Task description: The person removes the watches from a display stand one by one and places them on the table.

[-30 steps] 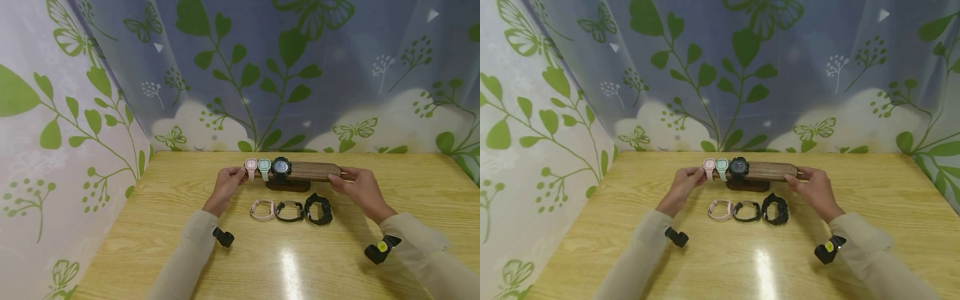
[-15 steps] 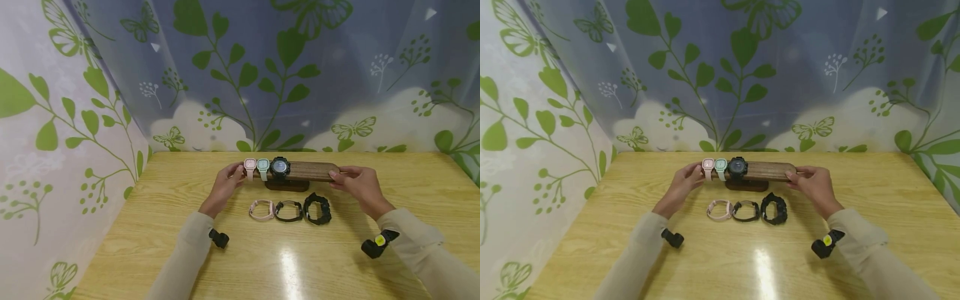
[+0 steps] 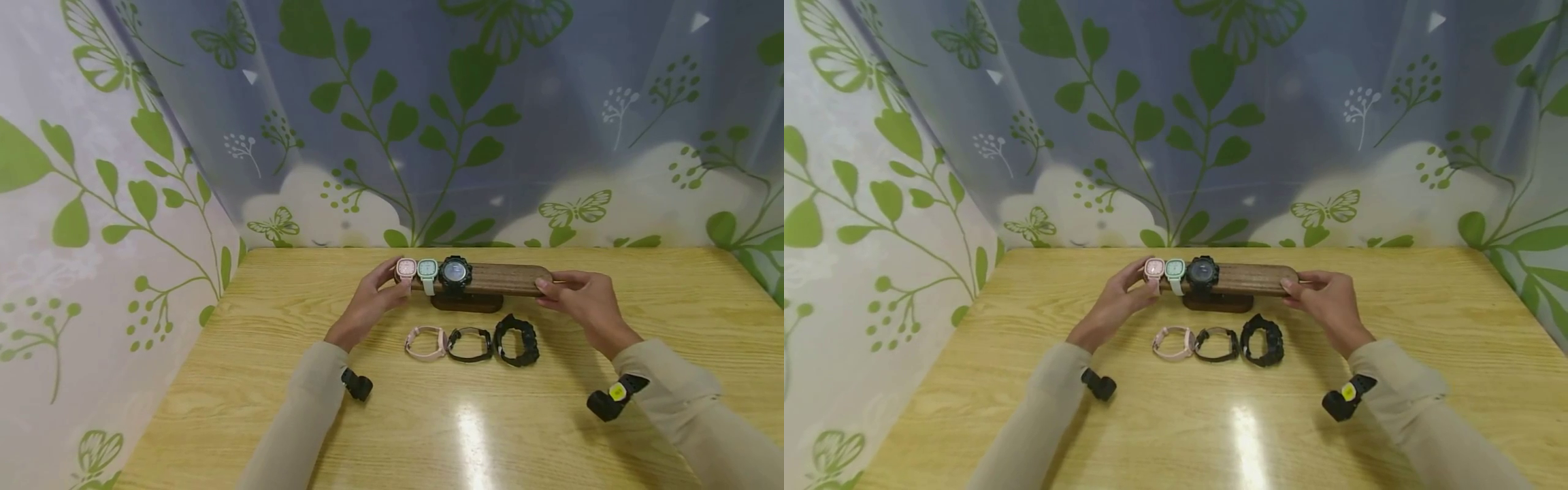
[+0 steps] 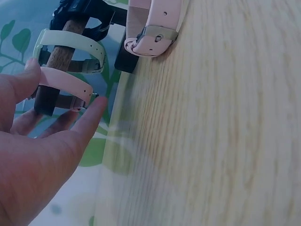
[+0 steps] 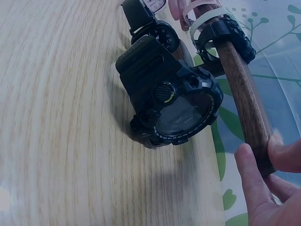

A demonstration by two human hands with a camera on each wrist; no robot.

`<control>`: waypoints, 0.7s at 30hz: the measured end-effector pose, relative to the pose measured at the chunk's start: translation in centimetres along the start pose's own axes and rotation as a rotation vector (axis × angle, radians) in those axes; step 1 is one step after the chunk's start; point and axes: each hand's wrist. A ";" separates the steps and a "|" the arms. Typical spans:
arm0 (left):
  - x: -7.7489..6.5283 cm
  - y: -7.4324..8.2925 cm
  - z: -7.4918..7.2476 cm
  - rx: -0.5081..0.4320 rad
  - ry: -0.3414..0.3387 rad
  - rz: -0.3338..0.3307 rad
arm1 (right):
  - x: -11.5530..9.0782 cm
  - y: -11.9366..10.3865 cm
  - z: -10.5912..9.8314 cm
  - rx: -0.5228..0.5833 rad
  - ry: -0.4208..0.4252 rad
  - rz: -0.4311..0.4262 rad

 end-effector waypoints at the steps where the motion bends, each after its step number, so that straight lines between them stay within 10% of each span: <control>1: 0.1 0.0 0.0 -0.006 -0.004 0.003 | 0.0 0.0 0.0 0.000 0.003 0.001; 21: 0.6 -0.4 -0.3 0.015 0.001 0.023 | -0.1 0.0 0.2 -0.002 0.023 0.004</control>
Point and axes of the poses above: each hand's wrist, its own x-axis towards the middle knuckle, its own z-axis out of the palm, y = z × x, and after that the axes turned 12 degrees about x, right-handed
